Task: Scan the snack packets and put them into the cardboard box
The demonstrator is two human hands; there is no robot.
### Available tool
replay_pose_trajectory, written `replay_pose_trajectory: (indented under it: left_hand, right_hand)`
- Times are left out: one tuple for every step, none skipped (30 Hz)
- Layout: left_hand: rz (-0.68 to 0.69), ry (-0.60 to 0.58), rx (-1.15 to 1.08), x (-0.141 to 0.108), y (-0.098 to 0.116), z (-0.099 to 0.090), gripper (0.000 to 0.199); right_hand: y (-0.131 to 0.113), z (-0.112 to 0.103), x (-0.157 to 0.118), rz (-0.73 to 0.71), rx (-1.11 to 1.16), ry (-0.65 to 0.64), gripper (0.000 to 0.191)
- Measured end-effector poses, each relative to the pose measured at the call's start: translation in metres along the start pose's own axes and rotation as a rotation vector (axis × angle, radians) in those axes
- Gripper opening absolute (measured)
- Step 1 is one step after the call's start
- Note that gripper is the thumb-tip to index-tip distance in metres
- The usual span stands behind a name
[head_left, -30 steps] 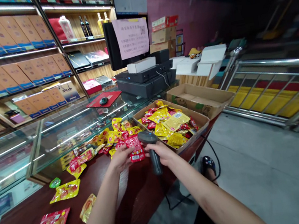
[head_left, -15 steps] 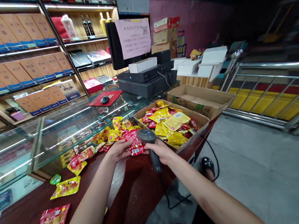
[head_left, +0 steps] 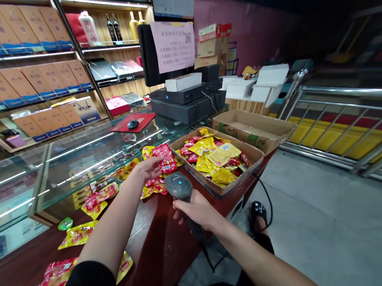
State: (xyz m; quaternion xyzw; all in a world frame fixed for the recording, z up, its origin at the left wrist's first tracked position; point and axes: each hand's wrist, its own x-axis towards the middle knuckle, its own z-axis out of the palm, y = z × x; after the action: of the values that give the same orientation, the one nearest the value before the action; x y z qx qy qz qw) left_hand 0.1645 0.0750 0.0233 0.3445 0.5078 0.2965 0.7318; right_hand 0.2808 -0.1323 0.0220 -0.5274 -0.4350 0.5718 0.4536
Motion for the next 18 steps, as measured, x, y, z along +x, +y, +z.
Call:
replay_pose_trajectory:
  left_hand:
    - [-0.008, 0.004, 0.004, 0.0007, 0.0006, 0.0015, 0.032]
    - [-0.015, 0.004, 0.008, 0.0011, 0.0008, 0.0025, 0.032]
    - [-0.018, 0.003, 0.011, 0.0014, 0.0007, 0.0029, 0.032]
    - [-0.02, 0.0, 0.012, 0.0016, 0.0002, 0.0028, 0.032]
    - [-0.025, -0.003, 0.012, 0.0015, -0.0005, 0.0025, 0.031]
    - [-0.03, -0.005, 0.012, 0.0012, -0.0013, 0.0019, 0.03]
    - [-0.036, -0.008, 0.013, 0.0008, -0.0022, 0.0014, 0.029]
    - [-0.041, -0.013, 0.013, 0.0003, -0.0032, 0.0008, 0.028]
    - [-0.043, -0.019, 0.012, -0.0002, -0.0041, 0.0005, 0.027]
    - [-0.043, -0.025, 0.01, -0.0006, -0.0049, 0.0003, 0.027]
    - [-0.038, -0.03, 0.005, -0.0009, -0.0057, 0.0003, 0.027]
    - [-0.035, -0.036, 0.0, -0.001, -0.0063, 0.0005, 0.026]
    - [-0.034, -0.039, -0.005, -0.001, -0.0068, 0.0007, 0.026]
    - [-0.033, -0.04, -0.01, -0.0008, -0.0071, 0.0011, 0.025]
    - [-0.034, -0.039, -0.013, -0.0005, -0.0073, 0.0014, 0.025]
    - [-0.036, -0.04, -0.015, -0.0001, -0.0075, 0.0018, 0.024]
    - [-0.037, -0.041, -0.016, 0.0003, -0.0076, 0.0022, 0.024]
    - [-0.038, -0.04, -0.015, 0.0007, -0.0078, 0.0027, 0.024]
  right_hand:
    - [0.0016, 0.0004, -0.0004, -0.002, -0.023, 0.003, 0.009]
    - [0.0033, 0.0002, -0.0001, -0.003, -0.039, 0.009, 0.009]
    - [0.005, -0.0003, 0.0006, -0.005, -0.046, 0.018, 0.009]
    - [0.0063, -0.0011, 0.0015, -0.003, -0.048, 0.026, 0.009]
    - [0.0074, -0.0019, 0.0026, 0.0, -0.046, 0.036, 0.008]
    - [0.0081, -0.0026, 0.0035, 0.005, -0.043, 0.046, 0.008]
    - [0.0086, -0.0032, 0.0044, 0.008, -0.042, 0.053, 0.008]
    - [0.0088, -0.0036, 0.005, 0.011, -0.044, 0.058, 0.009]
    - [0.0088, -0.0039, 0.0055, 0.012, -0.049, 0.063, 0.01]
    - [0.0087, -0.0039, 0.0058, 0.009, -0.054, 0.068, 0.01]
    - [0.0085, -0.0039, 0.006, 0.005, -0.058, 0.07, 0.011]
    - [0.0083, -0.0038, 0.006, 0.004, -0.064, 0.071, 0.012]
    - [0.0081, -0.0037, 0.006, 0.004, -0.07, 0.071, 0.012]
    - [0.008, -0.0037, 0.0059, 0.004, -0.075, 0.071, 0.012]
    - [0.0081, -0.0038, 0.0058, 0.002, -0.078, 0.07, 0.012]
    - [0.0082, -0.0039, 0.0057, 0.0, -0.081, 0.069, 0.012]
    - [0.0084, -0.0041, 0.0057, -0.002, -0.083, 0.069, 0.012]
    - [0.0087, -0.0044, 0.0057, -0.005, -0.085, 0.07, 0.012]
